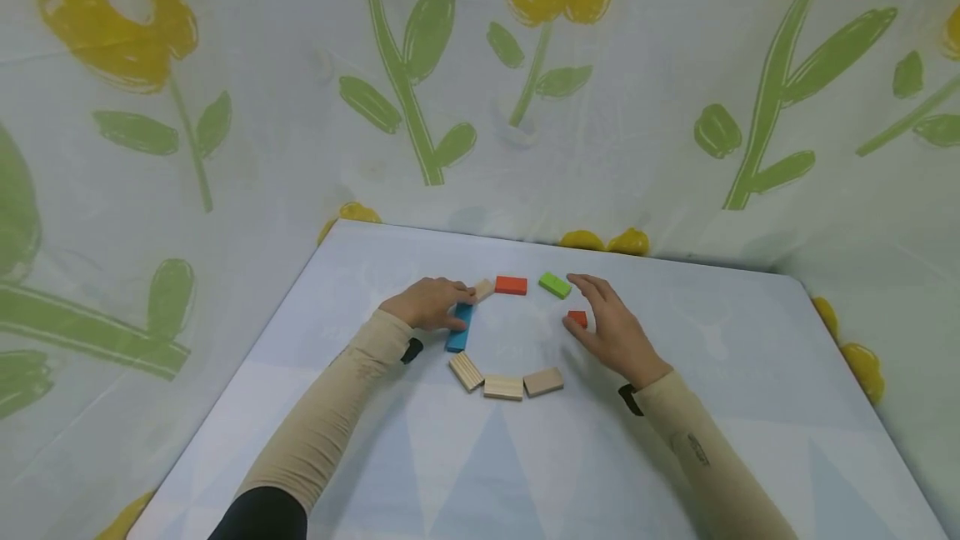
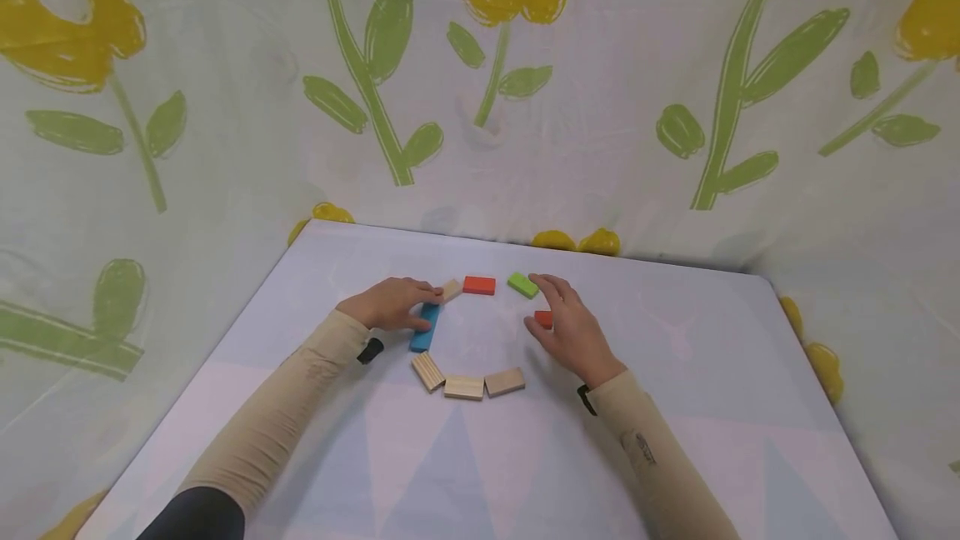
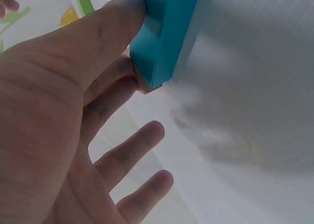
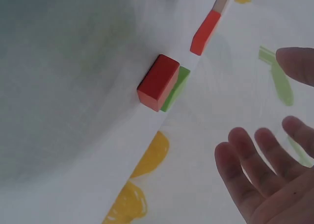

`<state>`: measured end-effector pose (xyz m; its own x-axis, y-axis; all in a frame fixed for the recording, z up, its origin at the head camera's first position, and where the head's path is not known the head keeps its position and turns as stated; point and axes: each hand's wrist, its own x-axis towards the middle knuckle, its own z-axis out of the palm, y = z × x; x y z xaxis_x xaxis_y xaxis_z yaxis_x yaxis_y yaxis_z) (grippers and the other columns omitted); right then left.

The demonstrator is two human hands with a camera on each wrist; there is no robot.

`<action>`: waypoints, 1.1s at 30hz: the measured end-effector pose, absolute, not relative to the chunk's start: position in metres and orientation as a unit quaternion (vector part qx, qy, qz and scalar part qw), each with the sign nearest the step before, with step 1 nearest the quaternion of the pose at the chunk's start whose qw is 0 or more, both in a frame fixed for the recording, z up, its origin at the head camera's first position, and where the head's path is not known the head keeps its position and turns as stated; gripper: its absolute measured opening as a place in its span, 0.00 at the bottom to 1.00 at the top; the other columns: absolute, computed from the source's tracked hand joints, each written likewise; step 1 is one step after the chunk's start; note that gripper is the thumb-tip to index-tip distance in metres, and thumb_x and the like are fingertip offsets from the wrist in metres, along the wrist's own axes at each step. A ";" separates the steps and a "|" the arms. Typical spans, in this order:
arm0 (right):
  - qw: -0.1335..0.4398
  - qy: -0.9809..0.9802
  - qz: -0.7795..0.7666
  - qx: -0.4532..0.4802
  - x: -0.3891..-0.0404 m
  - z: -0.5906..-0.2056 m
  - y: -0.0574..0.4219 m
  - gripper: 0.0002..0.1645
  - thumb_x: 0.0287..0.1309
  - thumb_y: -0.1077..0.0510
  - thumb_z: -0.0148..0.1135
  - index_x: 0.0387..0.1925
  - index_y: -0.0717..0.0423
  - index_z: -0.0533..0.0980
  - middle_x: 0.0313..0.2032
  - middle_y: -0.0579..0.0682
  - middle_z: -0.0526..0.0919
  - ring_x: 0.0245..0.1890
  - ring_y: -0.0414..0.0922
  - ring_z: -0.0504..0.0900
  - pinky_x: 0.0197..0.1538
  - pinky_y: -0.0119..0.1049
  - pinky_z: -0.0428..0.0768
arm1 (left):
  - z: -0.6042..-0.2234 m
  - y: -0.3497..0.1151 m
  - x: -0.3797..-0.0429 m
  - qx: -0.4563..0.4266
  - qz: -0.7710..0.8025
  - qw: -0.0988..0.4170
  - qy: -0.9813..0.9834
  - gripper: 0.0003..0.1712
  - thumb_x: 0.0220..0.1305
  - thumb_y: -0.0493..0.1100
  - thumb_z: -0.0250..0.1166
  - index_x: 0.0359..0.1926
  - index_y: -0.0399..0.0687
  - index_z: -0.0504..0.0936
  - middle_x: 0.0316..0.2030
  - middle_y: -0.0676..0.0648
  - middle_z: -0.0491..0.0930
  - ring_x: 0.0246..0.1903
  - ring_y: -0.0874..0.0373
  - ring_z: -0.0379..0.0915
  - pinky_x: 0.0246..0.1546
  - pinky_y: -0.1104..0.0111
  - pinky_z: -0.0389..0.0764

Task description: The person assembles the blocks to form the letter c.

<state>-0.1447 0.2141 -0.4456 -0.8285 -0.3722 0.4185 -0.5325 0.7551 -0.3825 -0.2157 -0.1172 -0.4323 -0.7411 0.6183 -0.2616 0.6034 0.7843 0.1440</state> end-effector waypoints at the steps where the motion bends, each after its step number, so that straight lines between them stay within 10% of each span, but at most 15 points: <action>1: 0.161 -0.923 0.254 0.240 -0.148 -0.445 0.213 0.44 0.61 0.55 0.73 0.74 0.55 0.63 0.68 0.57 0.68 0.59 0.54 0.76 0.56 0.52 0.82 | -0.432 -0.117 -0.216 0.326 0.024 0.150 0.933 0.35 0.68 0.57 0.68 0.72 0.54 0.72 0.72 0.49 0.68 0.70 0.48 0.65 0.70 0.54 0.67; 23: 0.043 -0.952 0.282 0.109 -0.207 -0.439 0.187 0.56 0.65 0.56 0.68 0.81 0.50 0.42 0.74 0.61 0.60 0.70 0.58 0.64 0.71 0.56 0.66 | -0.428 -0.116 -0.216 0.319 0.020 0.158 0.934 0.35 0.68 0.57 0.68 0.72 0.54 0.72 0.72 0.48 0.68 0.70 0.47 0.64 0.69 0.52 0.67; 33: 0.007 -0.962 0.255 0.103 -0.224 -0.445 0.180 0.46 0.68 0.55 0.64 0.79 0.54 0.52 0.72 0.63 0.62 0.69 0.60 0.65 0.69 0.59 0.67 | -0.431 -0.116 -0.215 0.309 0.012 0.164 0.937 0.35 0.68 0.58 0.67 0.72 0.57 0.72 0.72 0.49 0.67 0.70 0.48 0.63 0.70 0.52 0.67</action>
<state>-0.2241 0.1796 -0.4451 -0.9788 -0.1935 0.0665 -0.2010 0.8493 -0.4880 -0.2150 -0.1159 -0.4312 -0.7548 0.5837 -0.2992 0.5756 0.8082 0.1244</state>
